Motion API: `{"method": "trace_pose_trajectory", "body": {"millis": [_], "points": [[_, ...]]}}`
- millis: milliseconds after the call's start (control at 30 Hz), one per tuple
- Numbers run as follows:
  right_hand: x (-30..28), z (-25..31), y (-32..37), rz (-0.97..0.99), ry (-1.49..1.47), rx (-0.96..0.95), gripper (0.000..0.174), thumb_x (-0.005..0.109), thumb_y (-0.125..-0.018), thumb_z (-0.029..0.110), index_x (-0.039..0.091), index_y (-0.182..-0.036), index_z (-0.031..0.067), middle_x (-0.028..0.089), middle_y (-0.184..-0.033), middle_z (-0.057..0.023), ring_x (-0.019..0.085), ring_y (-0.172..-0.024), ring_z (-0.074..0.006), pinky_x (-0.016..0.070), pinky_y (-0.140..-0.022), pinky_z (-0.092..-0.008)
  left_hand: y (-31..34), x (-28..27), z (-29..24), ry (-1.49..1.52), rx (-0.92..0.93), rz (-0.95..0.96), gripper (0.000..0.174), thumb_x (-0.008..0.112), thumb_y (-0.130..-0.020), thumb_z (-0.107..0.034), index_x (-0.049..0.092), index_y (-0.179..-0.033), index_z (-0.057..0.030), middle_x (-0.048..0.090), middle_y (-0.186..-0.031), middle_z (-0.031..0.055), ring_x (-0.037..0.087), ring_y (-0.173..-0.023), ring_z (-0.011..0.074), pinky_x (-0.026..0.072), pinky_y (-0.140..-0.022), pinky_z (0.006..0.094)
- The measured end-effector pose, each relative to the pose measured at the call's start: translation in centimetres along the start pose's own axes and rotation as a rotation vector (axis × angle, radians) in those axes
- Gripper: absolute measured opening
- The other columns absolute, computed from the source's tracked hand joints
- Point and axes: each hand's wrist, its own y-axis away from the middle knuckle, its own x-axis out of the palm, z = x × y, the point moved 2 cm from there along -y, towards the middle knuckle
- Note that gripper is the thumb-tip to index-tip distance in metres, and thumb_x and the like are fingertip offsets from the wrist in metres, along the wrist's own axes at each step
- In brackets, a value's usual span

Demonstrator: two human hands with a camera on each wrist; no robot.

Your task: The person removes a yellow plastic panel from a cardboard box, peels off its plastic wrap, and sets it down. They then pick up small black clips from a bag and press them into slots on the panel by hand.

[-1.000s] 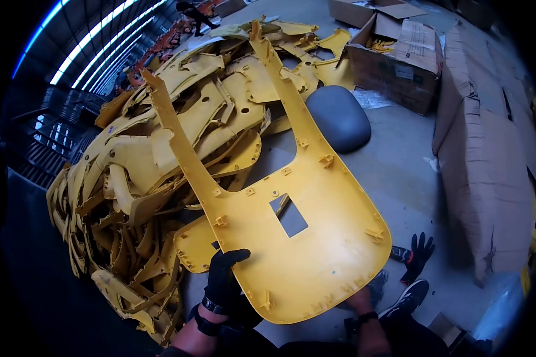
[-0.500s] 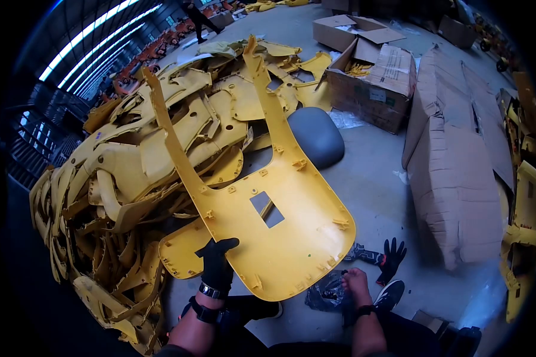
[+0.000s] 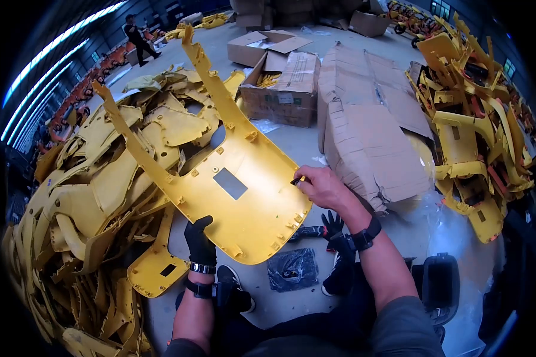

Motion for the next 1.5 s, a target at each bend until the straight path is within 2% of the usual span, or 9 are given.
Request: {"method": "trace_pose_trajectory", "body": {"millis": [67, 133, 333, 833, 900, 1033, 1167, 1300, 1500], "points": [[0.7, 0.7, 0.8, 0.101, 0.203, -0.044, 0.019, 0.064, -0.086, 0.011, 0.067, -0.104, 0.0063, 0.070, -0.090, -0.0165, 0.069, -0.081, -0.0322, 0.0541, -0.075, -0.0378, 0.5, 1.1, 0.5, 0.016, -0.041, 0.034, 0.041, 0.060, -0.078, -0.004, 0.057, -0.118, 0.0036, 0.064, -0.107, 0.0123, 0.065, -0.096, 0.0254, 0.0532, -0.088, 0.0347], [3.7, 1.7, 2.9, 0.107, 0.309, -0.052, 0.020, 0.064, -0.083, 0.011, 0.069, -0.102, 0.0080, 0.070, -0.089, -0.0161, 0.069, -0.084, -0.0335, 0.0541, -0.077, -0.0396, 1.6, 0.2, -0.5, 0.065, -0.076, 0.075, 0.043, 0.060, -0.079, -0.005, 0.056, -0.120, 0.0037, 0.064, -0.109, 0.0126, 0.064, -0.097, 0.0261, 0.0529, -0.089, 0.0355], [4.2, -2.6, 3.1, 0.129, 0.274, -0.105, 0.018, 0.063, -0.083, 0.009, 0.070, -0.100, 0.0044, 0.070, -0.093, -0.0157, 0.067, -0.091, -0.0336, 0.0530, -0.079, -0.0408, 0.7, 0.6, 0.6, -0.054, -0.060, 0.092, 0.043, 0.060, -0.080, -0.006, 0.055, -0.121, 0.0043, 0.063, -0.111, 0.0136, 0.065, -0.101, 0.0271, 0.0539, -0.090, 0.0376], [7.9, 2.4, 4.4, 0.161, 0.388, -0.049, 0.020, 0.061, -0.086, 0.019, 0.068, -0.101, 0.0083, 0.065, -0.094, -0.0141, 0.065, -0.091, -0.0341, 0.0525, -0.078, -0.0445, 1.0, -2.5, -1.1, -0.093, -0.071, 0.102, 0.041, 0.060, -0.080, -0.004, 0.055, -0.121, 0.0031, 0.063, -0.110, 0.0126, 0.064, -0.100, 0.0272, 0.0537, -0.090, 0.0370], [8.2, 2.1, 4.2, 0.171, 0.413, -0.082, 0.019, 0.061, -0.085, 0.017, 0.068, -0.100, 0.0079, 0.063, -0.091, -0.0146, 0.065, -0.088, -0.0355, 0.0523, -0.077, -0.0453, 1.0, -2.2, -0.7, -0.116, -0.005, 0.114, 0.019, 0.059, -0.087, -0.004, 0.063, -0.105, 0.0010, 0.067, -0.104, 0.0133, 0.066, -0.095, 0.0250, 0.0550, -0.085, 0.0360], [8.2, 1.8, 4.1, 0.196, 0.422, -0.070, 0.017, 0.059, -0.085, 0.014, 0.067, -0.098, 0.0065, 0.064, -0.091, -0.0159, 0.066, -0.086, -0.0364, 0.0521, -0.076, -0.0459, 1.1, -2.0, -0.5, -0.162, 0.056, 0.126, 0.012, 0.058, -0.090, -0.002, 0.068, -0.096, 0.0005, 0.069, -0.099, 0.0141, 0.067, -0.092, 0.0242, 0.0556, -0.082, 0.0357], [8.6, 2.6, 4.2, 0.179, 0.399, -0.078, 0.016, 0.058, -0.085, 0.013, 0.067, -0.097, 0.0065, 0.064, -0.092, -0.0163, 0.065, -0.086, -0.0369, 0.0514, -0.076, -0.0466, 0.8, -2.9, -0.7, -0.140, 0.021, 0.125, 0.014, 0.058, -0.089, -0.002, 0.066, -0.100, 0.0010, 0.068, -0.101, 0.0137, 0.067, -0.093, 0.0247, 0.0552, -0.084, 0.0359], [9.2, 3.1, 4.4, 0.191, 0.400, -0.067, 0.016, 0.058, -0.085, 0.012, 0.067, -0.097, 0.0075, 0.064, -0.092, -0.0168, 0.064, -0.088, -0.0375, 0.0504, -0.075, -0.0468, 0.7, -3.5, -1.2, -0.102, -0.064, 0.126, 0.042, 0.060, -0.079, -0.004, 0.056, -0.120, 0.0033, 0.063, -0.108, 0.0116, 0.064, -0.099, 0.0261, 0.0525, -0.090, 0.0358], [8.9, 2.2, 4.3, 0.181, 0.351, -0.069, 0.018, 0.059, -0.083, 0.010, 0.067, -0.099, 0.0094, 0.064, -0.092, -0.0147, 0.064, -0.088, -0.0367, 0.0506, -0.076, -0.0451, 0.5, -3.4, -1.2, -0.086, -0.070, 0.130, 0.042, 0.060, -0.080, -0.004, 0.055, -0.121, 0.0037, 0.063, -0.110, 0.0122, 0.064, -0.100, 0.0265, 0.0524, -0.091, 0.0360]]}}
